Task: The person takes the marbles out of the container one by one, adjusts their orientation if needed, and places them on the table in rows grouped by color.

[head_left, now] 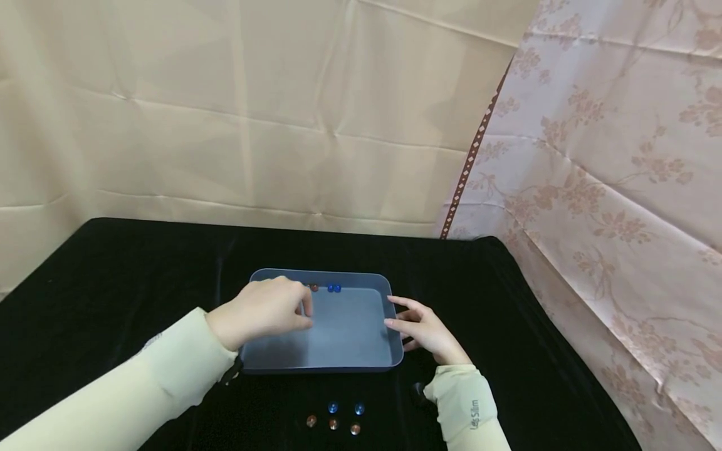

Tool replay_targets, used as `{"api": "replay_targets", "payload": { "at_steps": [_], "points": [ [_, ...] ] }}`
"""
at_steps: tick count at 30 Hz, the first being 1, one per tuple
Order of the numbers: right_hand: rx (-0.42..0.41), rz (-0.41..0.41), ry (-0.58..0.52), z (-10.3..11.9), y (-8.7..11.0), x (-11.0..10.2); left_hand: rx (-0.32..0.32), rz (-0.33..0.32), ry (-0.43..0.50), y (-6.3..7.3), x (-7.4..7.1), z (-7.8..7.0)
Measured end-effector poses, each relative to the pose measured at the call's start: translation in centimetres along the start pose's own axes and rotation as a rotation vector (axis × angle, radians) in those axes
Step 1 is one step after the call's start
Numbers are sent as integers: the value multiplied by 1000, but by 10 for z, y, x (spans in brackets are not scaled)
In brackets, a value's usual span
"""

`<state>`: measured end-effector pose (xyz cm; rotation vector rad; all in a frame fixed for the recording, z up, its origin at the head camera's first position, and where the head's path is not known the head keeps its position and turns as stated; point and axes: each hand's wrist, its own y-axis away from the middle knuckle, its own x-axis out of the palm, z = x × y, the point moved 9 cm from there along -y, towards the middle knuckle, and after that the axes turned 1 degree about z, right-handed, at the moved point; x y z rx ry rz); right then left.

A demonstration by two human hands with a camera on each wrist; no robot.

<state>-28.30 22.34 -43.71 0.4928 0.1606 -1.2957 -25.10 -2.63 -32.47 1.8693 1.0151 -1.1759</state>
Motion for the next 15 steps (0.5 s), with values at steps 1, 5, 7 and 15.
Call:
{"api": "replay_targets", "payload": {
  "at_steps": [1, 5, 7, 15],
  "points": [
    [1, 0, 1, 0, 0, 0, -9, 6, 19, -4, -1, 3],
    [-2, 8, -1, 0, 0, 1, -30, 20, 86, -16, -3, 16],
    [-4, 11, -2, 1, -1, 1, -40, 25, 113, -21, -4, 22],
    [1, 1, 2, 0, -2, 1, -95, 5, 174, -35, -5, 42]
  ]
}}
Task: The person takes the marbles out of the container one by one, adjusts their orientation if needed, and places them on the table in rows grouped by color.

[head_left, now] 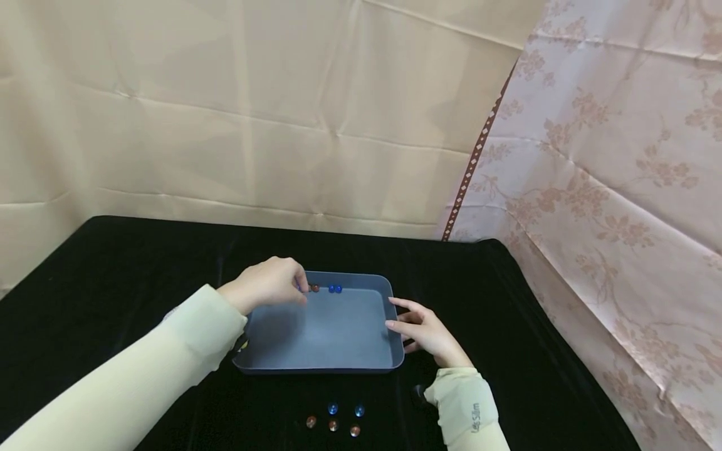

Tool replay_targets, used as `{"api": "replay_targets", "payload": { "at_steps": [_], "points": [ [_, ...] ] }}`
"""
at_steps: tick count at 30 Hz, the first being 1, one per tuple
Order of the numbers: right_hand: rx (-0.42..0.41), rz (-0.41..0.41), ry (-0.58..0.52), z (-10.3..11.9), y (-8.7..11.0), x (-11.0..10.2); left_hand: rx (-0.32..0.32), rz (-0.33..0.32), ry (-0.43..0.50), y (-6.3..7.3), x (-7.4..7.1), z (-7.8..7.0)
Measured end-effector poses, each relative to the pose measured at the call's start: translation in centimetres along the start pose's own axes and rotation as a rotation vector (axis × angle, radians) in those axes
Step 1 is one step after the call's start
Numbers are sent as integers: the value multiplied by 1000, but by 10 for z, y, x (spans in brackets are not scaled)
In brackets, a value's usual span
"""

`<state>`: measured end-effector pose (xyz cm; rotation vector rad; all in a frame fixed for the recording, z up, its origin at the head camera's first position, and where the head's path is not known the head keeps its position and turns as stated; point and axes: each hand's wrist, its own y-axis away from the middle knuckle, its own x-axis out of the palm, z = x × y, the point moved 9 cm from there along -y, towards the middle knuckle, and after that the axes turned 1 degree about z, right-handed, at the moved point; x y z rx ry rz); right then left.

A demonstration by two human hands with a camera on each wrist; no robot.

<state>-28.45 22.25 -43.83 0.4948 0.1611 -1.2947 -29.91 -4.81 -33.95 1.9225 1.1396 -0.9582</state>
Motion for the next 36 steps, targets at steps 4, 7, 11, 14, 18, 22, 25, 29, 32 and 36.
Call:
{"api": "replay_targets", "payload": {
  "at_steps": [4, 7, 11, 14, 18, 22, 25, 29, 32, 36],
  "points": [
    [6, -3, 2, 0, 1, 0, -20, -14, 12, -6, -3, 6],
    [5, 2, 6, 1, 2, -1, -41, -22, 7, -9, -5, 9],
    [6, 7, 5, 1, 1, -1, -65, -38, -6, -13, -5, 11],
    [6, 8, 1, 1, 0, -1, -76, -55, -29, -17, -4, 13],
    [7, 9, -4, 1, 1, -1, -97, -70, -59, -21, -4, 15],
    [9, 7, -4, 0, 1, 0, -125, -72, -78, -26, -2, 19],
    [6, 6, -3, 0, 1, 0, -141, -78, -105, -29, 0, 21],
    [7, 1, -1, 0, 1, -1, -139, -104, -145, -34, 4, 22],
    [14, -7, -2, 0, 1, -2, -126, -131, -176, -37, 7, 22],
    [26, -18, -3, -1, 1, -2, -122, -151, -205, -41, 11, 24]
  ]
}}
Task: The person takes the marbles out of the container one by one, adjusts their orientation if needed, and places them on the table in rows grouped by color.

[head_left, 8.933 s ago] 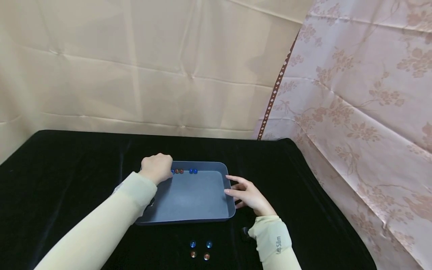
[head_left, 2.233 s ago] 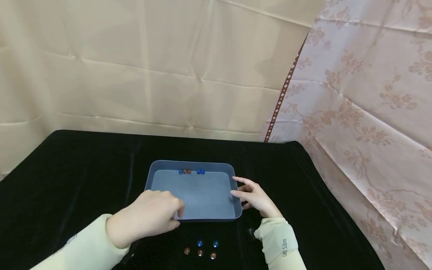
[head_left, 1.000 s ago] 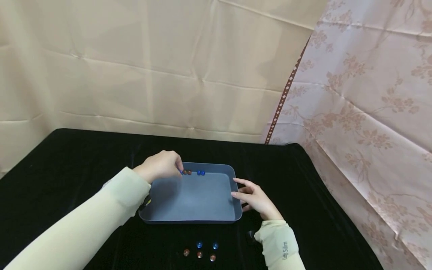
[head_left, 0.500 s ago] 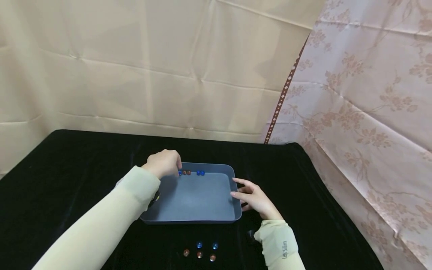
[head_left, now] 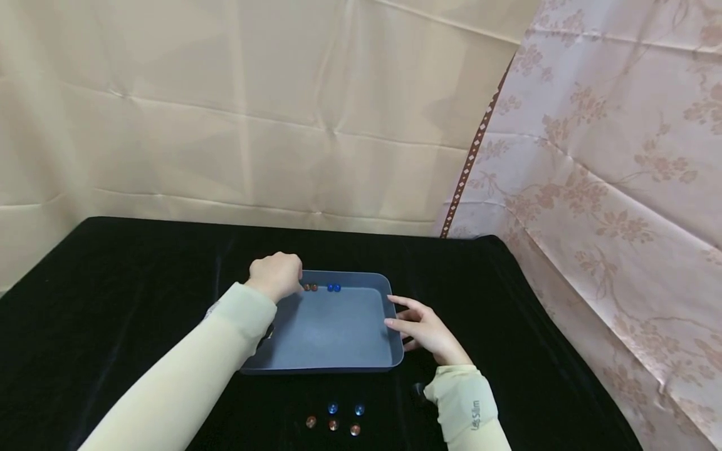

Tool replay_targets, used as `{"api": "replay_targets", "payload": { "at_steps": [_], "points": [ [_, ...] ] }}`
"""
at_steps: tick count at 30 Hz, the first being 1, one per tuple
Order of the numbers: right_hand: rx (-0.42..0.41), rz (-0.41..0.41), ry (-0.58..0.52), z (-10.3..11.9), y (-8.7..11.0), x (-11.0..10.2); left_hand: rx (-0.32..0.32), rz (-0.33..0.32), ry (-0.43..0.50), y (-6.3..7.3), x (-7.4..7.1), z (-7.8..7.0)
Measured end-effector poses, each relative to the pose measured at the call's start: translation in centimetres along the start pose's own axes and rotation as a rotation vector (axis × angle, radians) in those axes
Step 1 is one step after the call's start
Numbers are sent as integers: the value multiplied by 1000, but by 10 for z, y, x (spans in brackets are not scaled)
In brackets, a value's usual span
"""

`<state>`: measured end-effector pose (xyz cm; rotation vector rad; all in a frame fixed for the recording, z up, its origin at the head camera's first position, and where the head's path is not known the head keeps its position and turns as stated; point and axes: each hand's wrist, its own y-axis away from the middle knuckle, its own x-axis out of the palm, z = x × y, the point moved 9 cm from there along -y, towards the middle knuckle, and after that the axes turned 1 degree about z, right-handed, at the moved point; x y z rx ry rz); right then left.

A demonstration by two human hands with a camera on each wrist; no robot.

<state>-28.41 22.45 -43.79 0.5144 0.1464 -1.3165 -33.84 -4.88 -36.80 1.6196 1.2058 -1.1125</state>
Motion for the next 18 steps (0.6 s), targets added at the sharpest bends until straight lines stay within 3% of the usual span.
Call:
{"api": "replay_targets", "payload": {
  "at_steps": [8, 18],
  "points": [
    [2, -4, 0, 0, 0, 1, -10, 1, 14, -2, 12, 5],
    [-9, 2, 6, 1, 0, 1, 20, -67, -17, -1, 22, 3]
  ]
}}
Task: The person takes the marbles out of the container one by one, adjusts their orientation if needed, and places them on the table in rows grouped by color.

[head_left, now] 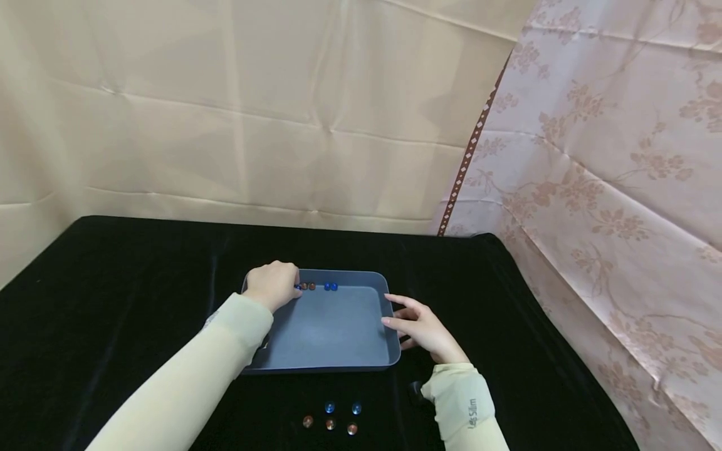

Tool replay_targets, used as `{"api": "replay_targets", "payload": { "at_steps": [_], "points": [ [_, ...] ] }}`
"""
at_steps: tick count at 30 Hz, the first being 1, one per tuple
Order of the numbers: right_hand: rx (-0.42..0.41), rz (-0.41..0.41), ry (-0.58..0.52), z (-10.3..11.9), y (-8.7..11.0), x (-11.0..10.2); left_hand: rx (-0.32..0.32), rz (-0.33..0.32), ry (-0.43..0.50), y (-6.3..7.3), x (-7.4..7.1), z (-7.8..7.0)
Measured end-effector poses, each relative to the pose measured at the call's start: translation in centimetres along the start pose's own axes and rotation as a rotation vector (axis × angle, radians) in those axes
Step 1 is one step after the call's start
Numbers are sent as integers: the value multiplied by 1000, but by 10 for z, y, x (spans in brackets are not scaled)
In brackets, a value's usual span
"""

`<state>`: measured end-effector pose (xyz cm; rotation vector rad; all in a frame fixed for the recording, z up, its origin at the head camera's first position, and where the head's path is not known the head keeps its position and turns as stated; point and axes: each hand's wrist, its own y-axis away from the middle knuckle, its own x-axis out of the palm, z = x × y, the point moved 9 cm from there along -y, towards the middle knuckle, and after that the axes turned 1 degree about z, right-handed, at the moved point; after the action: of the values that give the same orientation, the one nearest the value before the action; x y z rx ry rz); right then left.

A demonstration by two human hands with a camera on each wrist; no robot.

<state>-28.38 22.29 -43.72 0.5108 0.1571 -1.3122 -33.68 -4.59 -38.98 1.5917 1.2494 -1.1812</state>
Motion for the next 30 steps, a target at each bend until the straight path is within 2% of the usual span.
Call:
{"api": "replay_targets", "payload": {
  "at_steps": [9, 18, 30],
  "points": [
    [-9, 5, 6, 1, 0, 0, -4, -11, -7, 0, 3, -1],
    [-11, 7, 5, 1, 0, 0, -4, 20, -29, 2, 3, -2],
    [-17, 31, -5, 0, 0, 1, -26, 26, 11, 7, 0, 2]
  ]
}}
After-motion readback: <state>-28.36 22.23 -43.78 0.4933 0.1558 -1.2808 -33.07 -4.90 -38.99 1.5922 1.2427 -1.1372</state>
